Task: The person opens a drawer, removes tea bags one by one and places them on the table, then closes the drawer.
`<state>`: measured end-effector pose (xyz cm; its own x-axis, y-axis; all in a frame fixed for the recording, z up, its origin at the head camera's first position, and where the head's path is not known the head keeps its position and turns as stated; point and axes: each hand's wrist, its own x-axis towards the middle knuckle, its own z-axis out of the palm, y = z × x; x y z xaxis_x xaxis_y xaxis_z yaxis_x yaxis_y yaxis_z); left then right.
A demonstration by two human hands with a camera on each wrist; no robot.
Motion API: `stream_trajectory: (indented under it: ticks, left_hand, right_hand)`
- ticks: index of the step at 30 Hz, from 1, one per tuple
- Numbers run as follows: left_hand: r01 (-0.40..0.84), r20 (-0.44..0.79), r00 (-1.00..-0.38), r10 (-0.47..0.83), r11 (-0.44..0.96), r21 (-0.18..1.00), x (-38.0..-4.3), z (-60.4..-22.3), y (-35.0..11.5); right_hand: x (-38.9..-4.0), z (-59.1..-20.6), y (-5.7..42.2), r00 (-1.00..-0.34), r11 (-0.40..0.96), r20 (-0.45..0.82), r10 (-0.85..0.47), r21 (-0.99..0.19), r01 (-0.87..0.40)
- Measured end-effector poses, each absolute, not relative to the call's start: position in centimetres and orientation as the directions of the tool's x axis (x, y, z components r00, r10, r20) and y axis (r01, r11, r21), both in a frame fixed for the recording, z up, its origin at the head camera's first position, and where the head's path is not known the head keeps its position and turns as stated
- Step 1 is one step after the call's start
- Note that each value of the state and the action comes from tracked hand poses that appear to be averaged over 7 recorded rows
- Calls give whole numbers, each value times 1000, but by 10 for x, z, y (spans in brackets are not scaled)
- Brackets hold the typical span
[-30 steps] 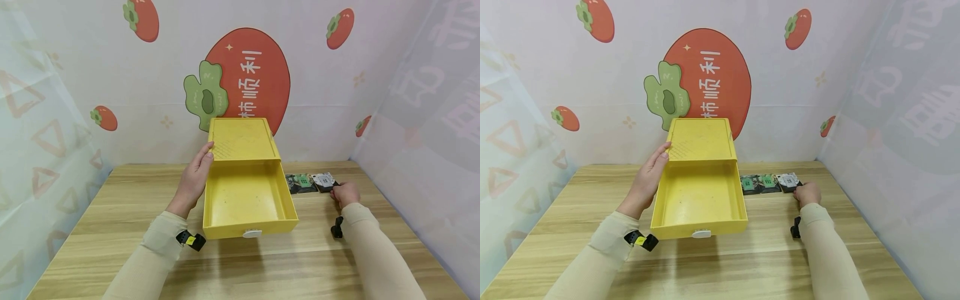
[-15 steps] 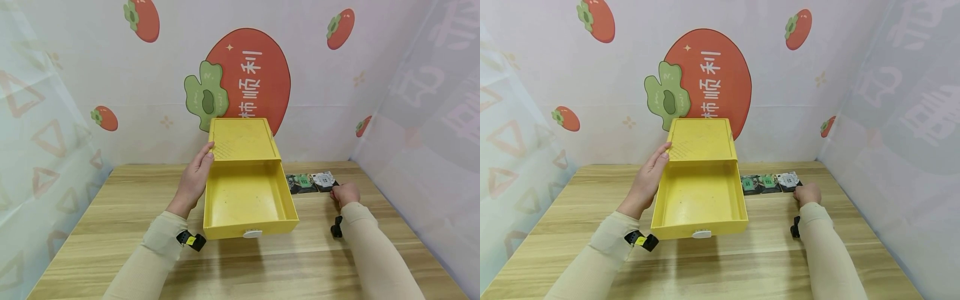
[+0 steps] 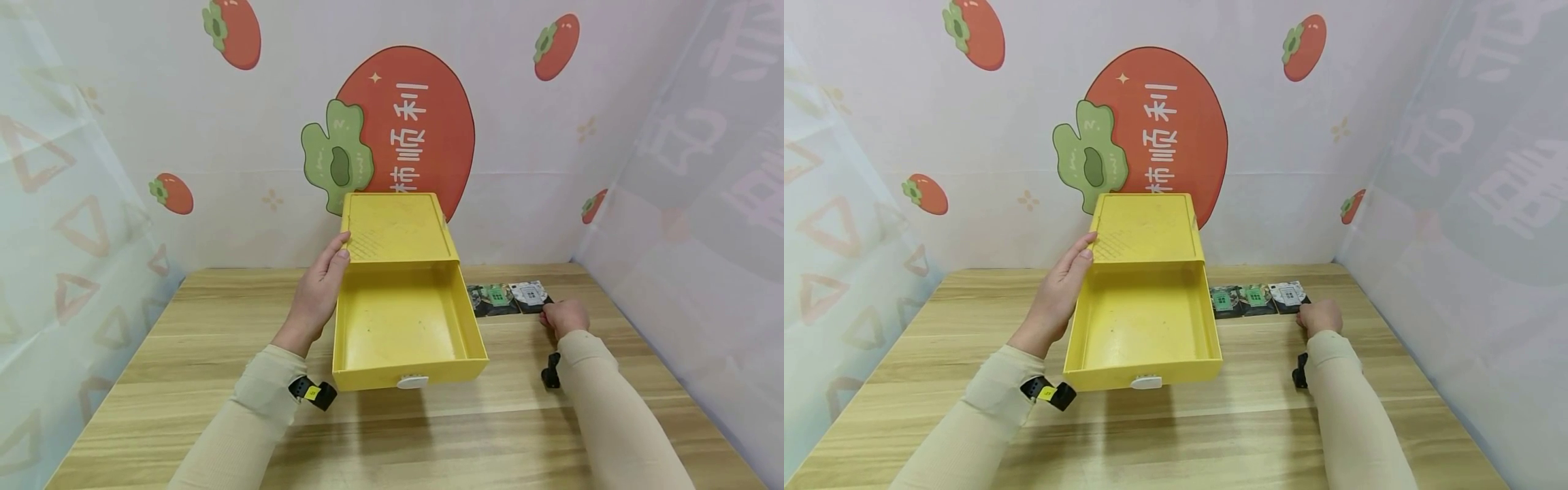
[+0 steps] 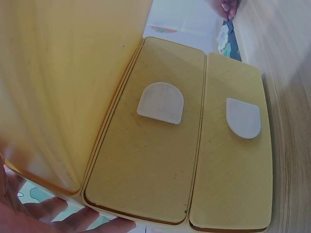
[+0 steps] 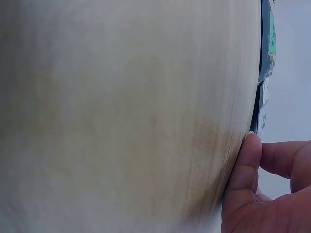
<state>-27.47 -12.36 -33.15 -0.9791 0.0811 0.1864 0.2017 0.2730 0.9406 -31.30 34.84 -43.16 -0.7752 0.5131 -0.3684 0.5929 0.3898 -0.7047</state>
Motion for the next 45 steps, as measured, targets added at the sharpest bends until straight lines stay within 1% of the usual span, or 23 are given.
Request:
stream_trajectory:
  ticks: [10,21,28,37,45]
  left_hand:
    - [202,185,-979,86,280,938,-275,-332,-124]
    - [207,190,-978,89,270,940,-275,-332,-124]
    - [210,193,-977,93,259,943,-276,-334,-124]
    - [208,191,-978,86,274,939,-275,-332,-124]
    - [211,193,-977,90,276,938,-276,-332,-124]
  right_hand:
    - [-311,-428,348,-778,394,-364,513,-705,590]
    - [-312,-431,349,-761,358,-392,517,-709,608]
    - [-311,-431,348,-776,384,-371,510,-709,592]
    - [-311,-432,347,-769,366,-379,515,-714,597]
    - [-311,-429,347,-780,361,-377,500,-728,582]
